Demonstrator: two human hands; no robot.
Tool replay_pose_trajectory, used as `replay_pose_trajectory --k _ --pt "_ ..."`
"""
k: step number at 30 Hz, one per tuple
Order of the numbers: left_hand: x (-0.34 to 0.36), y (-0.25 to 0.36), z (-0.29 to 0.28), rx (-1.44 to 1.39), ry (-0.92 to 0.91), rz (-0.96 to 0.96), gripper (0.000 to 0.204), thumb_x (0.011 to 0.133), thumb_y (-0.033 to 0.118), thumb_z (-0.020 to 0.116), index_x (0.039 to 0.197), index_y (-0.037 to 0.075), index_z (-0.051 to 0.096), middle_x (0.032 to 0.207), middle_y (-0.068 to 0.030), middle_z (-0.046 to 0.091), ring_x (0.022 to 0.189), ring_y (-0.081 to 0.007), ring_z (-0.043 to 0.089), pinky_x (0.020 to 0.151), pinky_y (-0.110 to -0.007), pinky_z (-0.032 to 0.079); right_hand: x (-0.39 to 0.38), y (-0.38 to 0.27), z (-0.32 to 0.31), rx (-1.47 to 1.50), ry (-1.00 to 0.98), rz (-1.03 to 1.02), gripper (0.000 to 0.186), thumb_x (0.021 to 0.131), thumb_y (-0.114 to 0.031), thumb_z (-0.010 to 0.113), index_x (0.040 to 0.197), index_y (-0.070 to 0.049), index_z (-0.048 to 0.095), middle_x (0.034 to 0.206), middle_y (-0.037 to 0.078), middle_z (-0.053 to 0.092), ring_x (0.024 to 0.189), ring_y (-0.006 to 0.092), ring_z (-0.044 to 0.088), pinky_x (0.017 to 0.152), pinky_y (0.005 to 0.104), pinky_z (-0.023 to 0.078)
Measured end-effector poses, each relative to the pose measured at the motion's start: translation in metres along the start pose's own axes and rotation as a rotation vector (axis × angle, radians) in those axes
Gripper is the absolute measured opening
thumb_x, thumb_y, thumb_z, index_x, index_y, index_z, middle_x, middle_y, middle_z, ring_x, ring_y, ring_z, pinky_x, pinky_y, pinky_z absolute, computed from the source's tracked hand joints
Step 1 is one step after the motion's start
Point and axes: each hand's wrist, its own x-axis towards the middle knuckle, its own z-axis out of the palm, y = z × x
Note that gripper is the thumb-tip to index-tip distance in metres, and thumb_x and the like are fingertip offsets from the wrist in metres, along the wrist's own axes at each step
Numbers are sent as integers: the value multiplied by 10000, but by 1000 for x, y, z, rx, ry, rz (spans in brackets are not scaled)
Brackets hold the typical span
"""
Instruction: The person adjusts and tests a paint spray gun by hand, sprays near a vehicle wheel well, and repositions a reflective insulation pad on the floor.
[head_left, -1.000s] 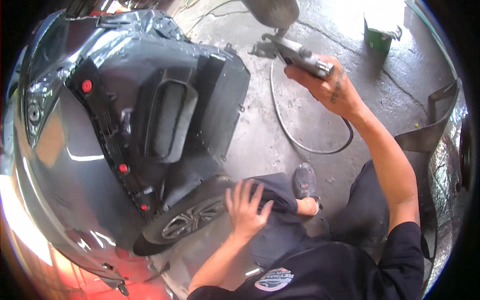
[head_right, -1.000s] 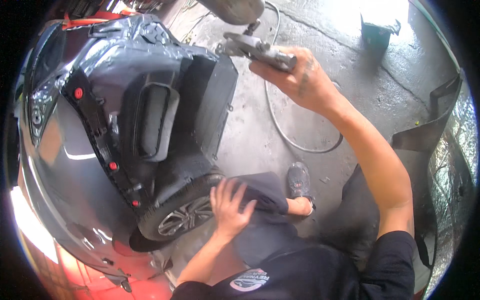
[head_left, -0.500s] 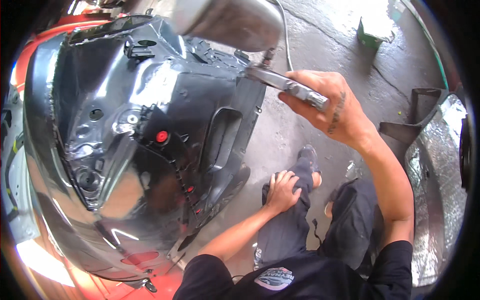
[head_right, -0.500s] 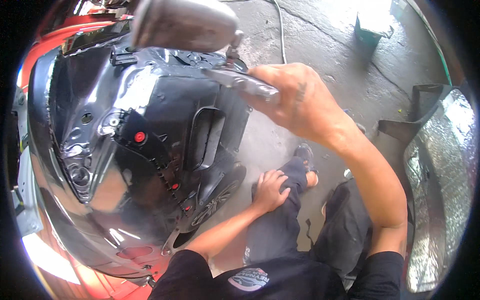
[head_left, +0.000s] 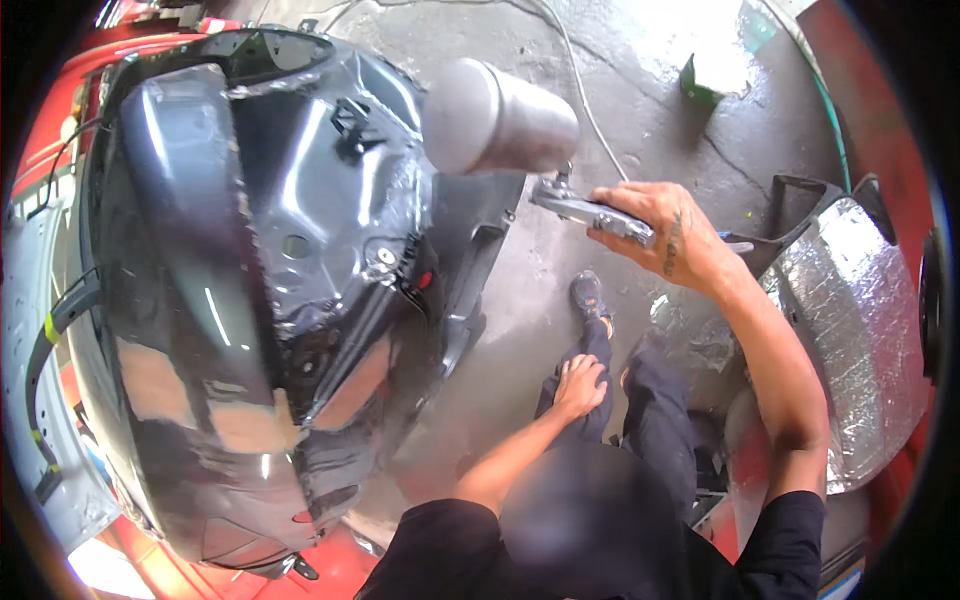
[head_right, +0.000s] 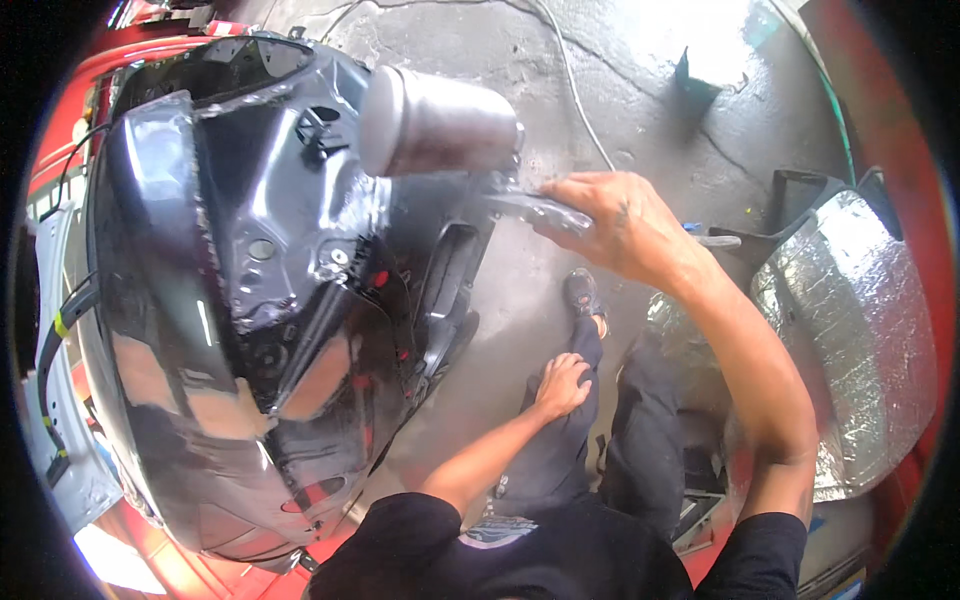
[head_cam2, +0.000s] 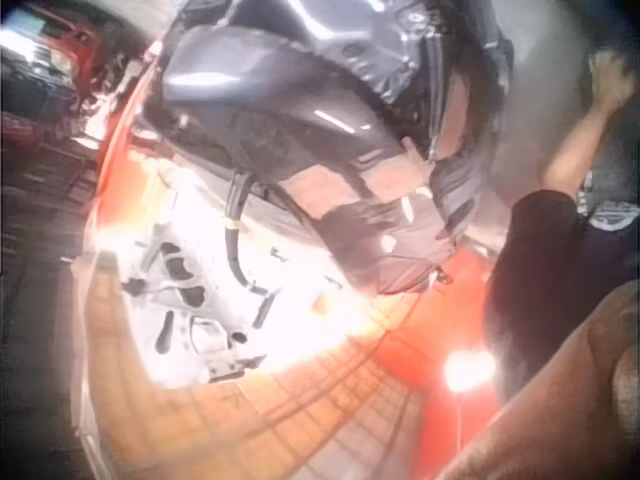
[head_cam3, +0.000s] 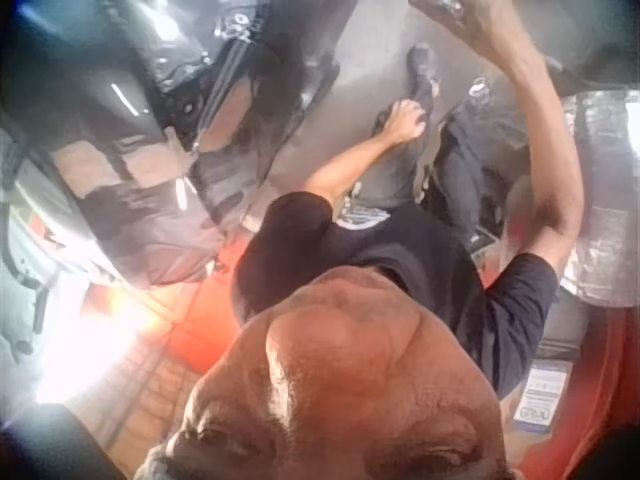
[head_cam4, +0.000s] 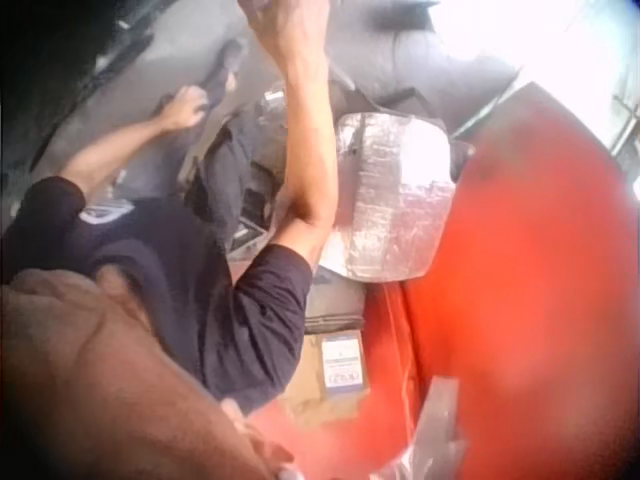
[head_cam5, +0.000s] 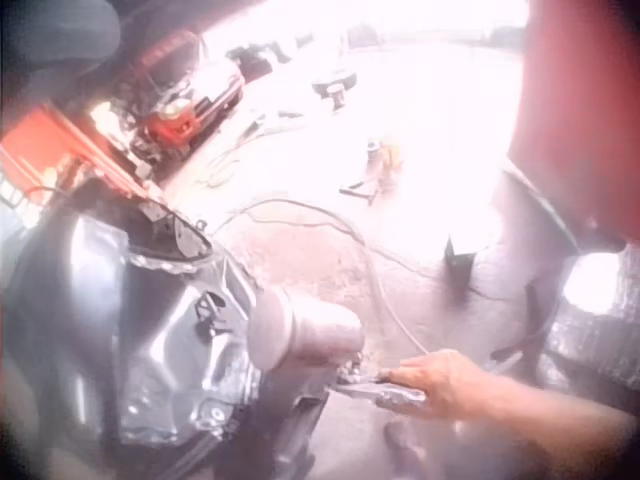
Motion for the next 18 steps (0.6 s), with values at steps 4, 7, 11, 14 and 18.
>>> replay_pose_trajectory --k 4,7,11,14,18 --pt "-13 0 -6 -5 35 -56 468 892 262 689 1315 74 621 1427 -193 510 1365 -378 447 1103 -571 394 5 6 -18 65 -6 -19 358 882 -171 777 1181 -6 668 958 179 708 850 387 686 736 448 538" --pt "-29 12 -33 -31 -7 -88 523 909 278 674 1386 79 593 1488 -242 472 1368 -414 454 1098 -535 417 10 6 -32 72 57 -25 365 904 -173 762 1213 -9 660 975 181 697 839 367 683 734 425 533" --pt "-48 14 -44 -156 -81 -177 553 932 301 655 1430 79 564 1508 -263 466 1335 -452 499 1112 -498 428 26 -9 -53 200 212 159 403 903 -212 783 1234 -11 676 1094 178 738 981 315 725 852 378 559" --pt "-41 17 -50 -197 -42 -204 520 952 317 645 1392 45 590 1433 -252 547 1284 -454 544 1097 -493 440 37 -7 -58 526 460 191 440 898 -159 803 1263 33 649 1100 184 737 969 253 717 837 364 548" --pt "-12 56 -80 -308 120 -253 532 1021 354 575 1405 -15 561 1397 -238 600 1280 -427 569 1072 -492 452 54 -28 -63 547 614 128 456 928 -75 754 1350 -5 597 1124 105 725 993 169 668 865 321 530"
